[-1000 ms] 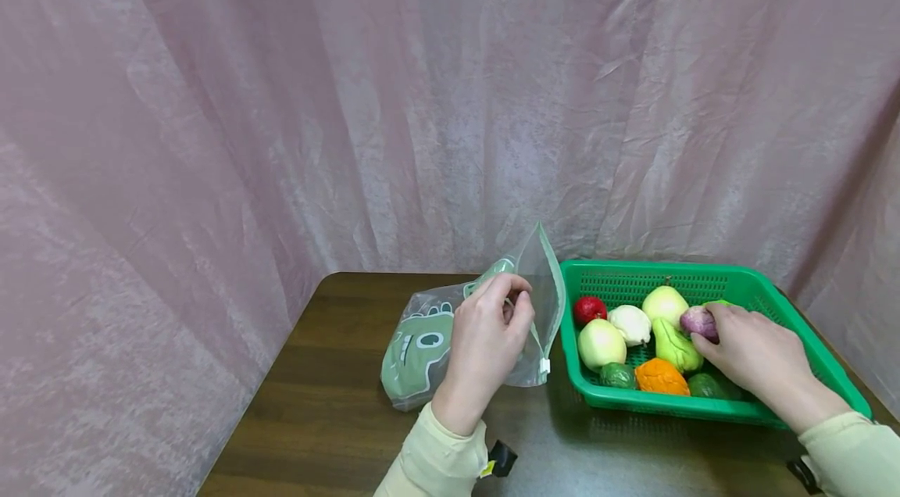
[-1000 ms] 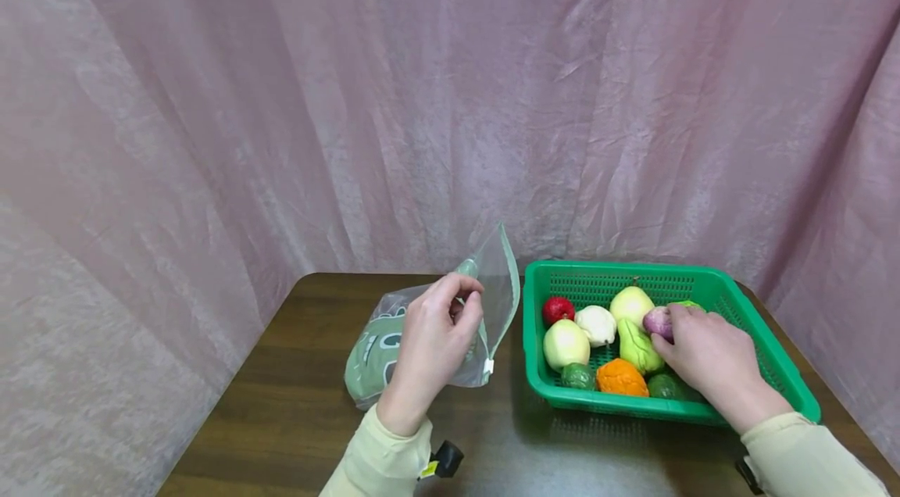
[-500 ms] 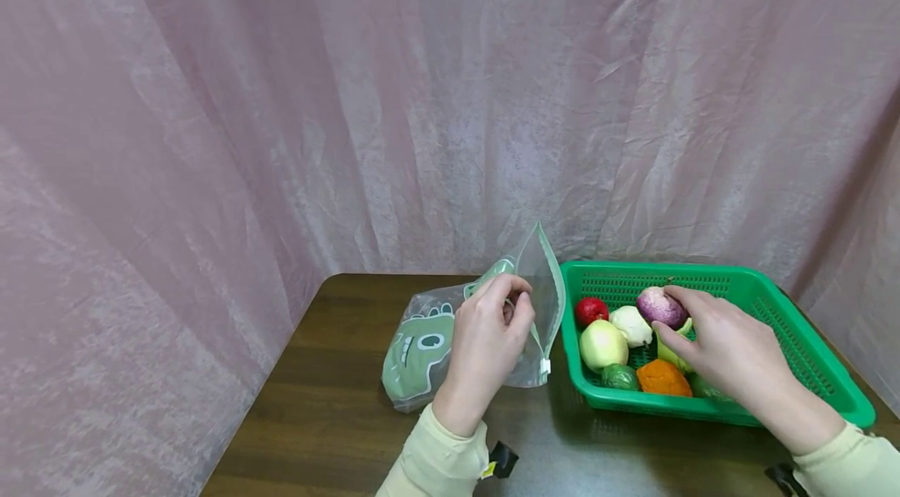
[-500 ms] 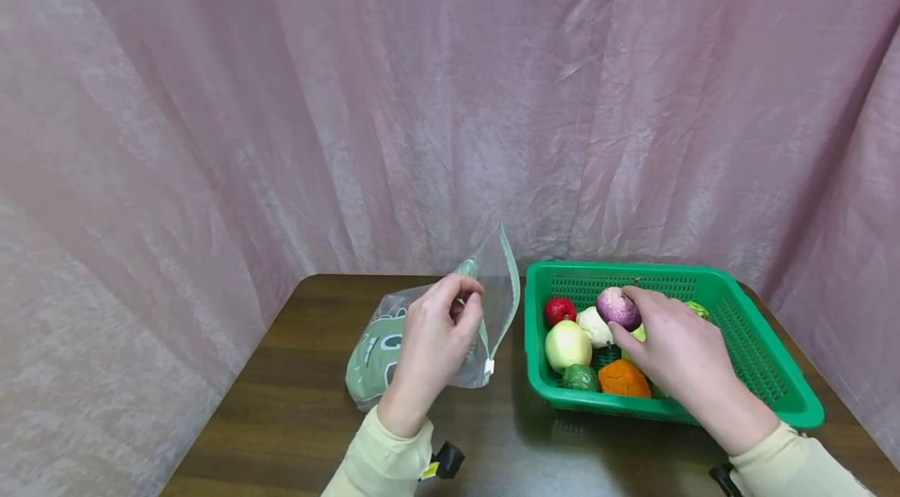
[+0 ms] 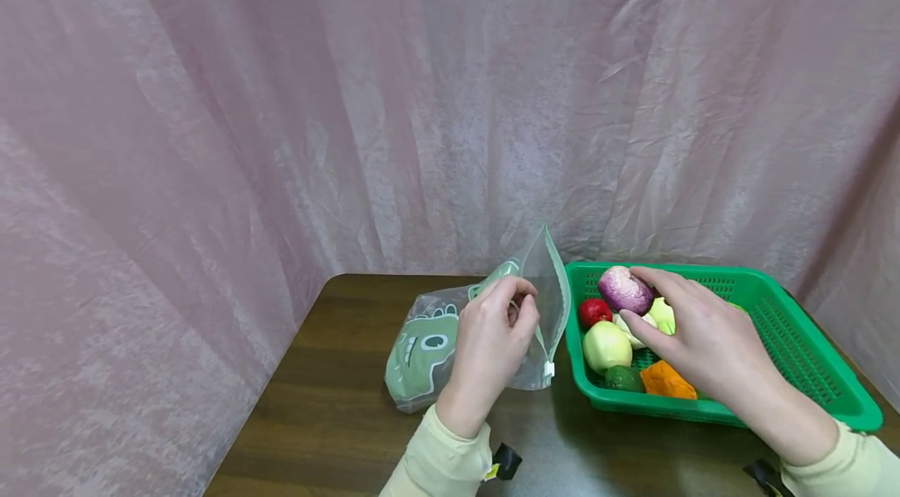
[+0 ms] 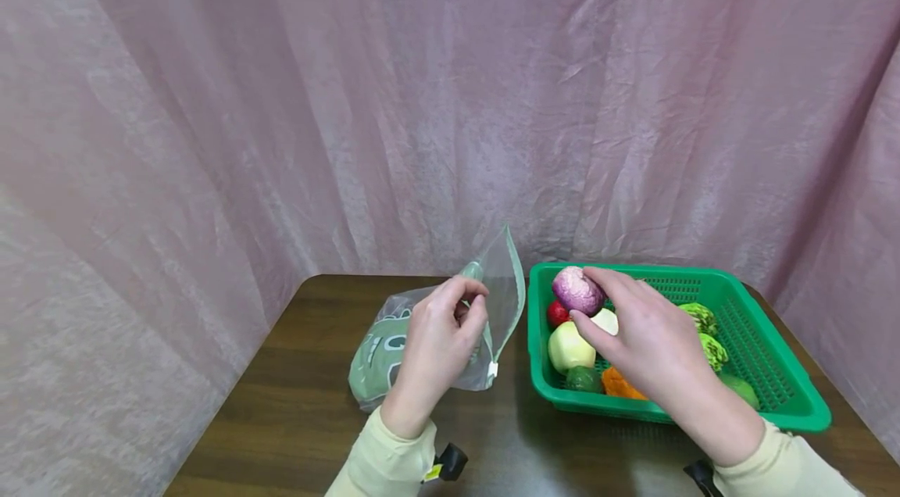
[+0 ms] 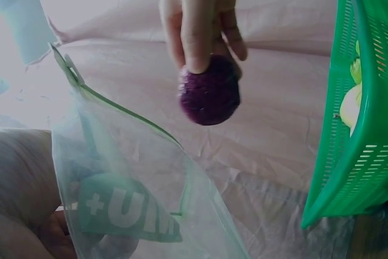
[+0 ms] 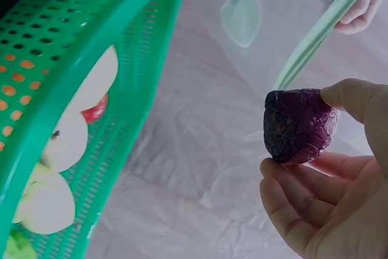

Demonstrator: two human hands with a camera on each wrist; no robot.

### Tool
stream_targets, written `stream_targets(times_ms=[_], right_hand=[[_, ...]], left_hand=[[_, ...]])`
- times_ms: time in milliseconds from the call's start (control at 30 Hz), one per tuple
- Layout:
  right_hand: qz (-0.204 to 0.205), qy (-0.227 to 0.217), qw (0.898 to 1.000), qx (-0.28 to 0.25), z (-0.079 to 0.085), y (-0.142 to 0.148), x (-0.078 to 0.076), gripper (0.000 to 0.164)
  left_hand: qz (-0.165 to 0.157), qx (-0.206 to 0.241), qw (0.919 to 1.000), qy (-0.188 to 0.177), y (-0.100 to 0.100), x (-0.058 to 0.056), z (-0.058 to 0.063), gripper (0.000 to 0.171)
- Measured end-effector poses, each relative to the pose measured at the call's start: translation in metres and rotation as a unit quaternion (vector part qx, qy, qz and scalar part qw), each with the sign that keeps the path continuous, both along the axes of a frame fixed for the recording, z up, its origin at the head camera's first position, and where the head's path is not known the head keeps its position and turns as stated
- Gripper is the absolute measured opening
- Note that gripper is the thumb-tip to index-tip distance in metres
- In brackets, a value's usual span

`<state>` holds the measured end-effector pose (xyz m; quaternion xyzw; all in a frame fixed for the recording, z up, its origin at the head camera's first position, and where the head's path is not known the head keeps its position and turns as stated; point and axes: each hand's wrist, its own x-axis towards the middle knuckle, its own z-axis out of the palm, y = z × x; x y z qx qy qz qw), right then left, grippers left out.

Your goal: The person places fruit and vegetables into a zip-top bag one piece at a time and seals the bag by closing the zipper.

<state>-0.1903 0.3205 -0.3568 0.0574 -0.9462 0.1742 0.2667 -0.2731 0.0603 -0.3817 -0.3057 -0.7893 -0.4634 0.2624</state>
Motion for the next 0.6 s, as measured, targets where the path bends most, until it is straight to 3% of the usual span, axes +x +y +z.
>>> stream_targets(times_ms=[367, 600], right_hand=[[0.04, 0.099, 0.994, -0.009, 0.016, -0.025, -0.005, 0.064], [0.062, 0.109, 0.992, -0.024, 0.019, -0.041, -0.014, 0.065]], left_hand=[[-0.005, -0.006, 0.9999, -0.007, 0.002, 0.001, 0.001, 0.01], [-0.007, -0.008, 0.9999, -0.012, 0.002, 0.001, 0.0, 0.008]])
